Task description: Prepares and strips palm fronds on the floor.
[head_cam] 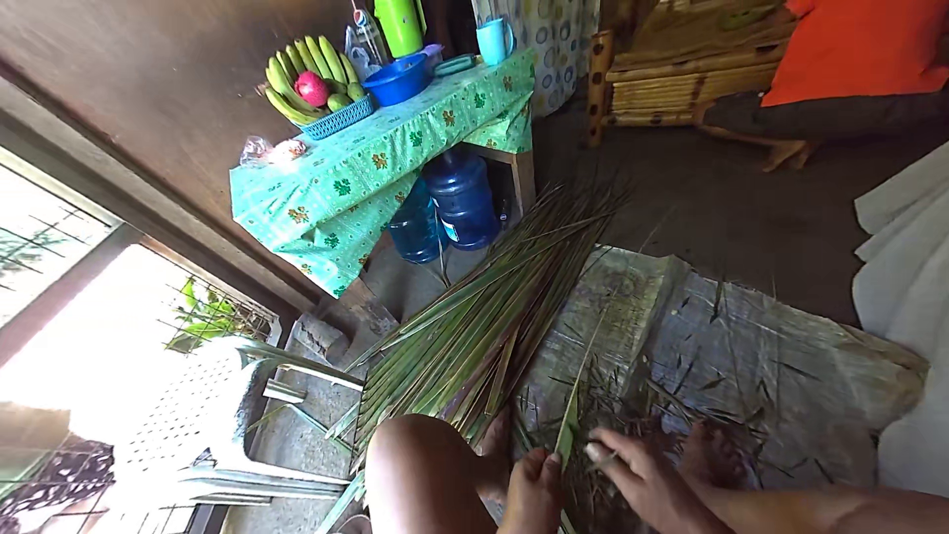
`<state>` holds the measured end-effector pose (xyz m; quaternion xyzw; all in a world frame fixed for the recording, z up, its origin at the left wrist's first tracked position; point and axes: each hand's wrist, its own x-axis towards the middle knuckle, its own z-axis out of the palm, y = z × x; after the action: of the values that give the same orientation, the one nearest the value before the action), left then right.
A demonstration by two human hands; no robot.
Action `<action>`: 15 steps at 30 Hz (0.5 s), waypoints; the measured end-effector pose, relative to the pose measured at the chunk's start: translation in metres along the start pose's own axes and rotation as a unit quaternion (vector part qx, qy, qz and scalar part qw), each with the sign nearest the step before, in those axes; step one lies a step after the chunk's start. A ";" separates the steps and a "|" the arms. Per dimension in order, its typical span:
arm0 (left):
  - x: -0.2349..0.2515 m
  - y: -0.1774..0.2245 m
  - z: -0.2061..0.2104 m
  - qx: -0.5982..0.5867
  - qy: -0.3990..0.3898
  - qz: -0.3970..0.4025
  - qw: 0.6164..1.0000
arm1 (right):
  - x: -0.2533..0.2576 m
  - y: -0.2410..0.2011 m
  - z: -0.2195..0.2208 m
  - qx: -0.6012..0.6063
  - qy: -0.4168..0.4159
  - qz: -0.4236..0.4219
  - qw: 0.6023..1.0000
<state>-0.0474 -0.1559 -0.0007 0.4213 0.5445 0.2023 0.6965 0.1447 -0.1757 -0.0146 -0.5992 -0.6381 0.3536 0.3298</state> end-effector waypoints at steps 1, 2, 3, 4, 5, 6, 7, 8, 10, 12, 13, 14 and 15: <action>0.004 0.002 0.001 0.009 0.006 0.013 1.000 | -0.003 -0.005 0.003 0.014 -0.024 -0.015 1.000; 0.007 0.004 0.002 0.021 0.011 0.030 0.999 | -0.005 -0.008 0.006 0.012 -0.035 -0.032 0.999; 0.009 0.006 0.004 0.029 0.017 0.047 0.998 | -0.006 -0.009 0.010 -0.004 -0.032 -0.051 0.998; 0.010 0.007 0.005 0.032 0.023 0.058 0.998 | -0.005 -0.008 0.013 -0.024 -0.019 -0.065 0.997; 0.011 0.008 0.007 0.030 0.028 0.062 0.997 | -0.005 -0.005 0.015 -0.042 0.002 -0.071 0.997; 0.012 0.010 0.009 0.026 0.028 0.062 0.997 | -0.003 -0.003 0.016 -0.058 0.026 -0.069 0.996; 0.012 0.011 0.011 0.024 0.023 0.054 0.998 | -0.001 0.001 0.015 -0.074 0.048 -0.062 0.994; 0.011 0.012 0.013 0.023 0.017 0.043 0.999 | 0.001 0.006 0.015 -0.090 0.077 -0.055 0.991; 0.007 0.011 0.016 0.019 0.003 0.028 0.999 | 0.006 0.016 0.009 -0.101 0.116 -0.027 0.988; 0.003 0.008 0.018 0.014 -0.010 0.017 1.000 | 0.009 0.018 -0.001 -0.084 0.130 0.017 0.988; 0.002 0.007 0.018 0.015 -0.013 0.014 1.000 | 0.010 0.016 -0.007 -0.060 0.124 0.040 0.990; 0.001 0.006 0.018 0.016 -0.012 0.011 1.000 | 0.009 0.014 -0.010 -0.030 0.107 0.056 0.992; 0.002 0.005 0.018 0.012 -0.007 0.011 1.000 | 0.007 0.011 -0.013 -0.001 0.074 0.059 0.995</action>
<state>-0.0298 -0.1583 0.0034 0.4368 0.5375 0.2000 0.6930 0.1605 -0.1681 -0.0169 -0.6609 -0.5757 0.3262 0.3540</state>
